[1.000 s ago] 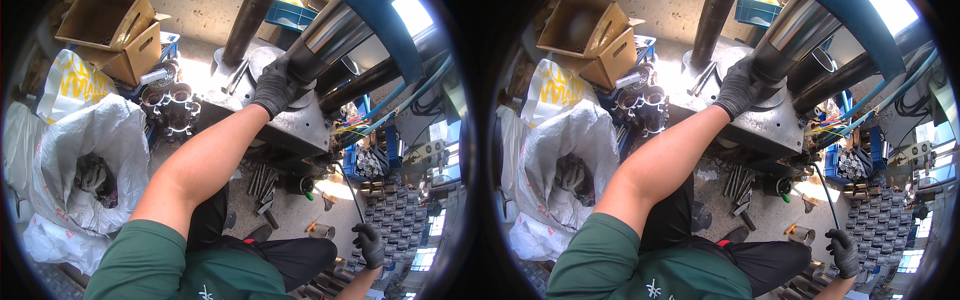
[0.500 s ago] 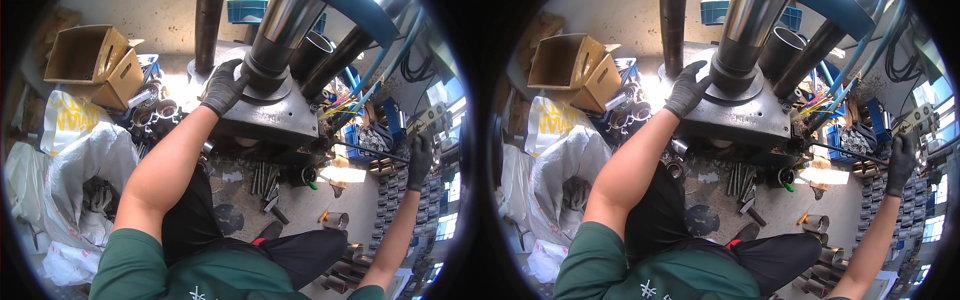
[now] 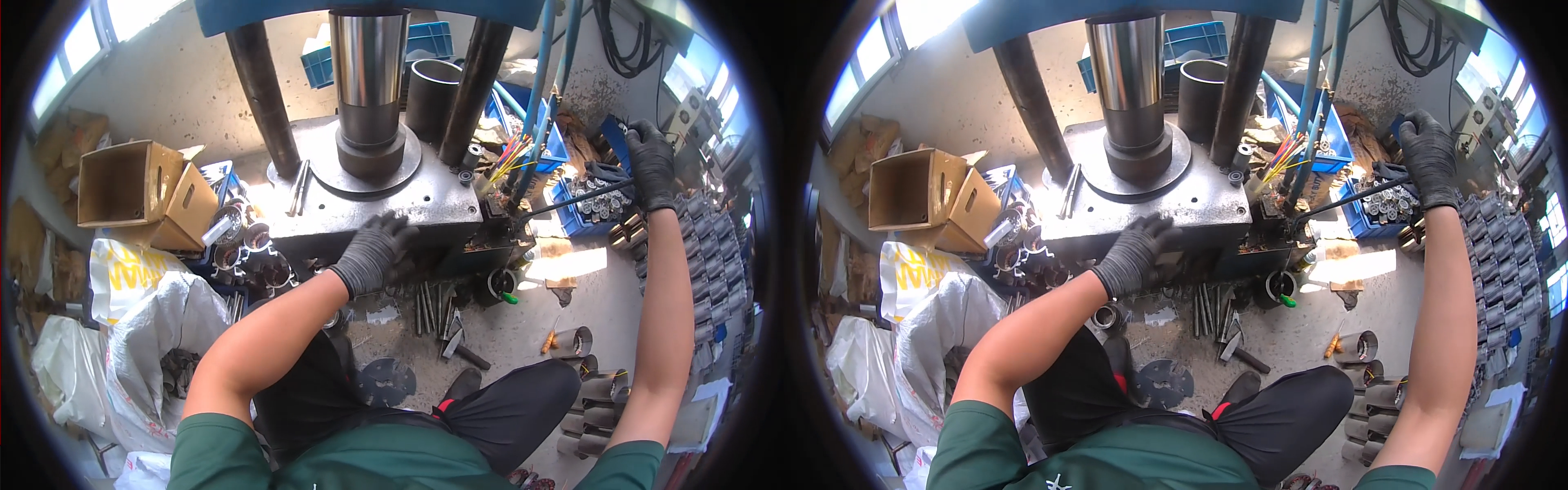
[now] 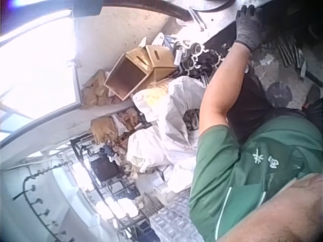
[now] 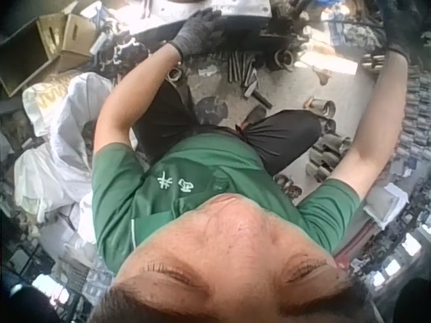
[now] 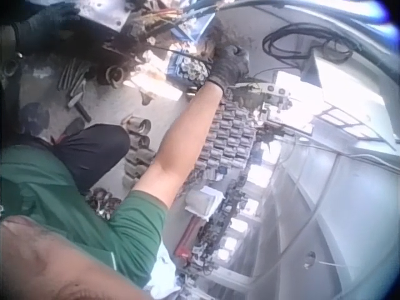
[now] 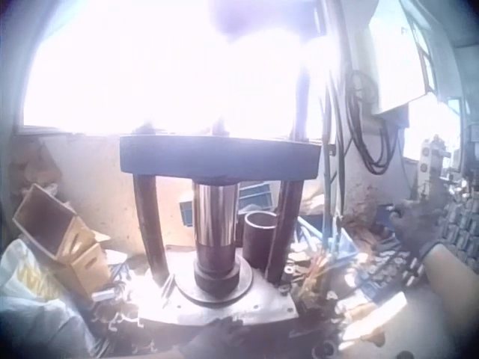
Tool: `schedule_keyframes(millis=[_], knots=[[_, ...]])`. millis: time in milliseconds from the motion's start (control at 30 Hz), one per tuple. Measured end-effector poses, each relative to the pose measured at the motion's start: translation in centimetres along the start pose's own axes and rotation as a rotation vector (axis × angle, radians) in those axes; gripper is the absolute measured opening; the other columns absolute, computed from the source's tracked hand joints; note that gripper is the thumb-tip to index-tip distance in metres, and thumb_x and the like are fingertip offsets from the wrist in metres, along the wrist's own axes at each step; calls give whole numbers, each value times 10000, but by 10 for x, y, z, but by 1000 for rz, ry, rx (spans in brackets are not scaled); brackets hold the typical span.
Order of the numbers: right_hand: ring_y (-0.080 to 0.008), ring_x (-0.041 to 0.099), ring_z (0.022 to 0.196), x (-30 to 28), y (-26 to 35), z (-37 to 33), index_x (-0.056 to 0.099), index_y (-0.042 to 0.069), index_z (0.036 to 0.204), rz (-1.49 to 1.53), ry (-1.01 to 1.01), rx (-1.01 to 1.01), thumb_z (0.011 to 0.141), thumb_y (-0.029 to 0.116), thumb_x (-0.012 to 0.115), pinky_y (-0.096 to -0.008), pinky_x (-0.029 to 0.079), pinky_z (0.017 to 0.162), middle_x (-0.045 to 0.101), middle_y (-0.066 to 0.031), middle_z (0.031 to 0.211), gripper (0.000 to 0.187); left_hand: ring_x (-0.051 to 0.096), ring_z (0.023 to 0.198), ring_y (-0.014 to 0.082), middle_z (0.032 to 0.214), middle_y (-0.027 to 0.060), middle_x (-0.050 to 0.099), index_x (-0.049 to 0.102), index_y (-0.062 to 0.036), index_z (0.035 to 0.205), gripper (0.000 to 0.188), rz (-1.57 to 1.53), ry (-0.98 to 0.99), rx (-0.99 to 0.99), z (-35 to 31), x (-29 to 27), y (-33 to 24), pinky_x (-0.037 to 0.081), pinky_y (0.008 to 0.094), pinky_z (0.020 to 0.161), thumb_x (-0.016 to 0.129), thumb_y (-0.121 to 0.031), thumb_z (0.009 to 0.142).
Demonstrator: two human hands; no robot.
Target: Using a hydraulic press to assemble metal cylindrical parts and motor stators.
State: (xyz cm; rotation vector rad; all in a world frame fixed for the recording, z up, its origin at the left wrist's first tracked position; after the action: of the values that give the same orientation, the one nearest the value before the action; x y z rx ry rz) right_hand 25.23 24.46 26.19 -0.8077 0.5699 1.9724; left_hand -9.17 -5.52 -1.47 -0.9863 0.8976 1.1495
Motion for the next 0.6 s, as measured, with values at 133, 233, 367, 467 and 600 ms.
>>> schedule_keyframes(millis=[133, 233, 367, 467, 600], knots=[[-374, 717, 987, -9, 12, -6, 735, 92, 1097, 16, 54, 56, 939, 297, 596, -469, 545, 896, 739, -201, 1019, 295, 476, 1389, 416, 1520, 198, 477, 532, -75, 1417, 606, -230, 37, 194, 27, 5, -14, 409, 533, 1152, 747, -282, 890], [-376, 718, 980, -10, 12, -5, 735, 86, 1085, 7, 67, 58, 937, 292, 595, -468, 547, 894, 740, -199, 1015, 289, 493, 1351, 427, 1531, 209, 463, 521, -59, 1424, 618, -102, -34, 38, 49, 1, -12, 419, 531, 1125, 727, -328, 908], [-369, 721, 972, -10, 14, -7, 745, 85, 1054, -2, 40, 29, 927, 280, 597, -466, 549, 898, 743, -196, 993, 276, 516, 1308, 421, 1533, 230, 465, 494, -52, 1459, 683, 49, 45, -158, 74, 10, 3, 419, 532, 1099, 679, -444, 932], [-362, 725, 966, -11, 15, -7, 749, 89, 1051, 10, 55, 36, 922, 277, 594, -461, 551, 902, 746, -192, 980, 276, 500, 1335, 412, 1514, 226, 512, 481, -36, 1474, 744, 108, 67, -263, 81, 12, -1, 407, 538, 1104, 677, -494, 921], [-360, 724, 970, -13, 15, -8, 750, 90, 1051, 27, 67, 38, 918, 280, 595, -459, 550, 903, 747, -187, 986, 279, 437, 1411, 425, 1562, 241, 454, 444, -25, 1508, 796, 44, 154, -310, 79, 14, -11, 354, 550, 1155, 668, -517, 923]])
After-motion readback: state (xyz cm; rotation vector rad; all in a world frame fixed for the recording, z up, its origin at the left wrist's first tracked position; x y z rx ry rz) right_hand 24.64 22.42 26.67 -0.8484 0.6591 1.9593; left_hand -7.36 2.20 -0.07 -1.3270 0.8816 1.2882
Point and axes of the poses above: each hand's wrist, its own z-axis towards the middle knuckle, its own x-axis out of the palm, y = z × x, the point moved 1 cm from there along z, towards the middle knuckle
